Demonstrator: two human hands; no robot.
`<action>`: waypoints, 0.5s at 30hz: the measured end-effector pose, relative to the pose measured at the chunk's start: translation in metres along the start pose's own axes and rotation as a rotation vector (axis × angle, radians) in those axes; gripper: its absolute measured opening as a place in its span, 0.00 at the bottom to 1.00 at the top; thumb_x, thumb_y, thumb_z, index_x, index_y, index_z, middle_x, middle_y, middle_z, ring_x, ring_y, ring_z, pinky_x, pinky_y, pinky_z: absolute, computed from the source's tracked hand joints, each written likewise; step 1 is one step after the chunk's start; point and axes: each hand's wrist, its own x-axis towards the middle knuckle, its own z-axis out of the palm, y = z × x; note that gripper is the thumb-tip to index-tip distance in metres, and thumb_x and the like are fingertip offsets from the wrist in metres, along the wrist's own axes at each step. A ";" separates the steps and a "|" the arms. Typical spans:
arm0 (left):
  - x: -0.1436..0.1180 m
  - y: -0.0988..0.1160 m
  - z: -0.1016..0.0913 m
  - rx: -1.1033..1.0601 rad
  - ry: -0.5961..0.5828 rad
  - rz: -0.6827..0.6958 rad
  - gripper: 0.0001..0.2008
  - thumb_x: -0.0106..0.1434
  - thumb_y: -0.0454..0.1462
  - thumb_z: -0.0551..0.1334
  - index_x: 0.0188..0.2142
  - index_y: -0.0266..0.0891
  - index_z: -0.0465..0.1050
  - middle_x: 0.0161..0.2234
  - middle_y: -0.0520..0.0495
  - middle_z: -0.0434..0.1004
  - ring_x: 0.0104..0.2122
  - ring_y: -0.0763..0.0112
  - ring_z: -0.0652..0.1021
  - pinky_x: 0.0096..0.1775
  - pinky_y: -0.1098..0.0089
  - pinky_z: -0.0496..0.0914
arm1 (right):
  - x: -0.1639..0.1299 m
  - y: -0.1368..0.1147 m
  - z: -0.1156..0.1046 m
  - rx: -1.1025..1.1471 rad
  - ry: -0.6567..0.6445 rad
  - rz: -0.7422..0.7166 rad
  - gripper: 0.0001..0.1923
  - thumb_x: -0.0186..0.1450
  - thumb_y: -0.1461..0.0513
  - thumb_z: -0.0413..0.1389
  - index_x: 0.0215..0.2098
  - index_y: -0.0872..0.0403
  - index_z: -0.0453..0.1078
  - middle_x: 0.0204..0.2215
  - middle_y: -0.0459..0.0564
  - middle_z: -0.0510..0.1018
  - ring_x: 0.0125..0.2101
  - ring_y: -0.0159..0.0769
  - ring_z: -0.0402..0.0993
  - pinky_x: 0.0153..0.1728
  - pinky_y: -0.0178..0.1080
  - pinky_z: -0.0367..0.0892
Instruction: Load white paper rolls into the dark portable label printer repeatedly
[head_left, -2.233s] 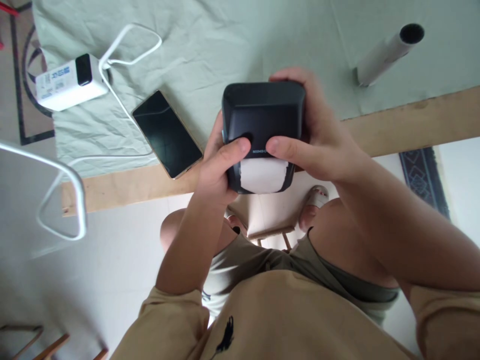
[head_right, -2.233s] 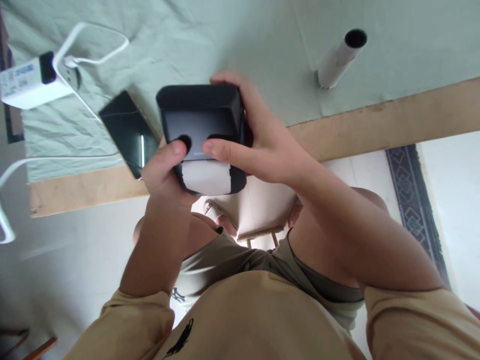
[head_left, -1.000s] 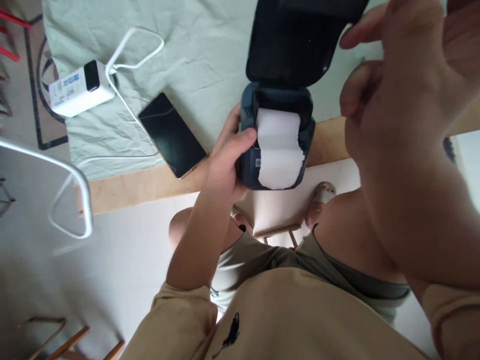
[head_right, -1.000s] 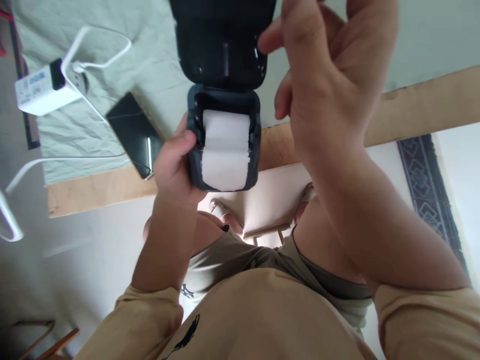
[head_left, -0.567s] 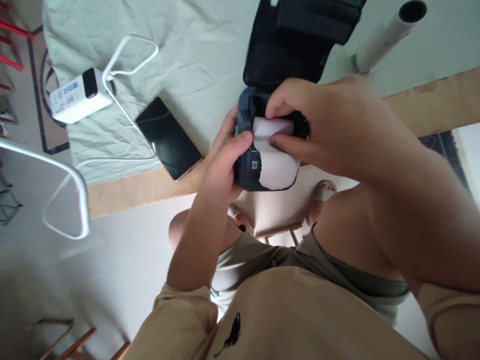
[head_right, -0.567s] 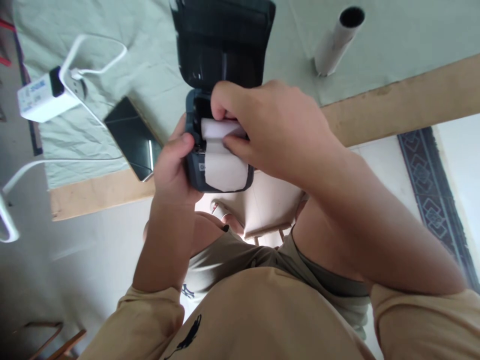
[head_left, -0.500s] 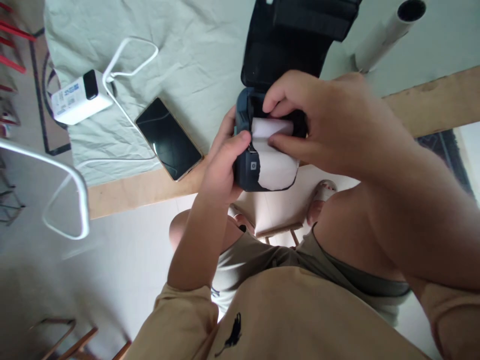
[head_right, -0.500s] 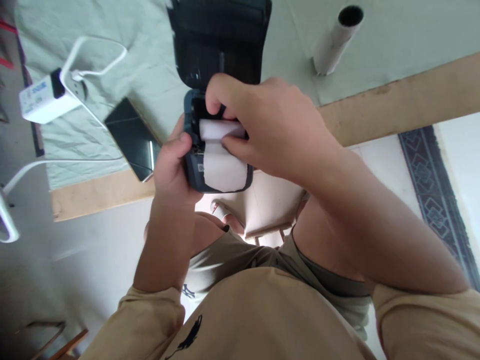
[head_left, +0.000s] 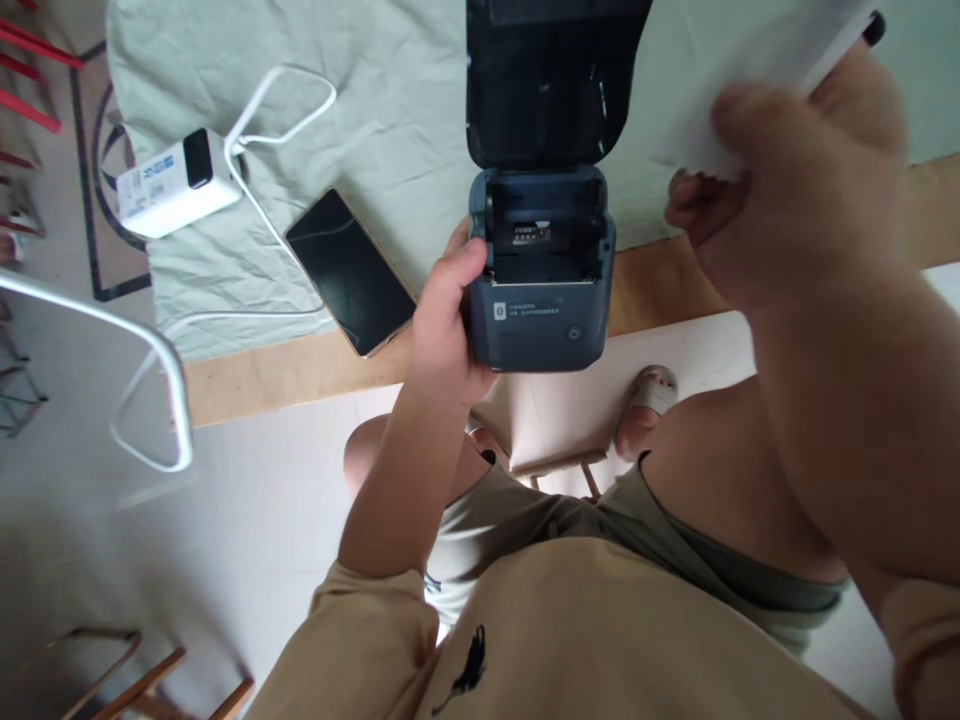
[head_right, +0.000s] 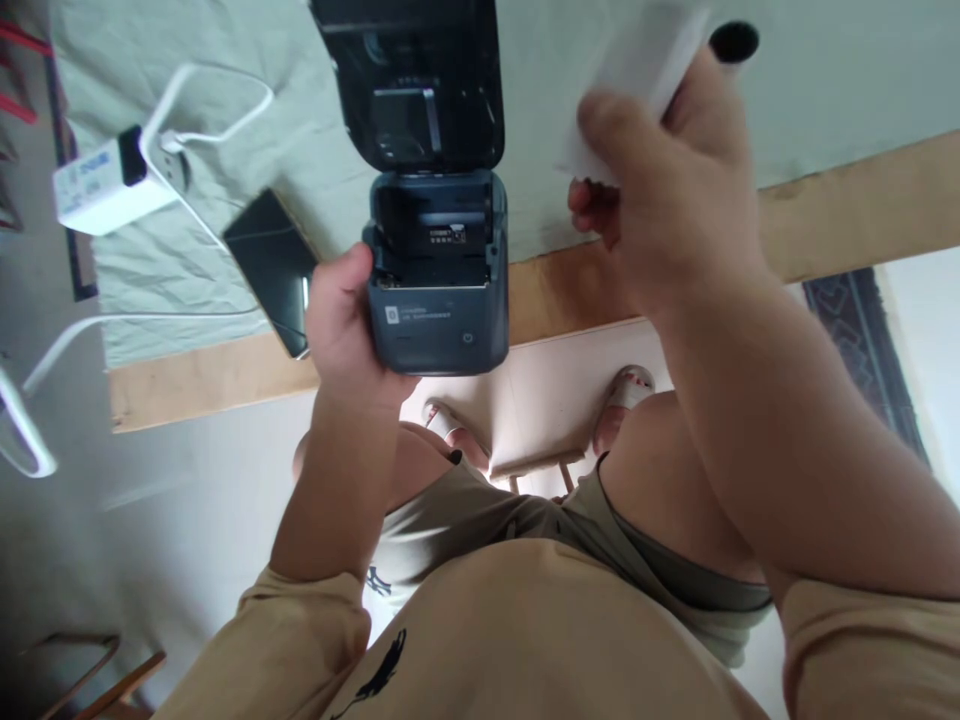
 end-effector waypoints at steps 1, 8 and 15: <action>0.000 0.000 0.000 0.003 0.003 0.002 0.08 0.63 0.39 0.54 0.39 0.39 0.67 0.36 0.48 0.78 0.39 0.64 0.78 0.47 0.63 0.71 | -0.002 0.000 0.001 0.008 0.022 0.013 0.12 0.61 0.63 0.49 0.44 0.52 0.60 0.31 0.43 0.67 0.19 0.20 0.65 0.17 0.29 0.63; 0.001 -0.002 -0.002 0.079 0.061 0.036 0.09 0.62 0.40 0.54 0.38 0.40 0.70 0.35 0.50 0.78 0.39 0.64 0.78 0.47 0.65 0.70 | -0.010 -0.011 0.001 -0.599 -0.026 -0.170 0.25 0.52 0.61 0.63 0.48 0.51 0.66 0.42 0.47 0.72 0.37 0.29 0.69 0.32 0.32 0.64; -0.001 0.001 0.002 0.016 0.047 0.012 0.09 0.63 0.39 0.53 0.39 0.38 0.68 0.35 0.49 0.78 0.44 0.63 0.77 0.49 0.62 0.70 | -0.013 -0.017 -0.012 -0.668 0.008 -0.263 0.28 0.55 0.59 0.60 0.54 0.50 0.62 0.46 0.48 0.75 0.44 0.37 0.73 0.37 0.38 0.64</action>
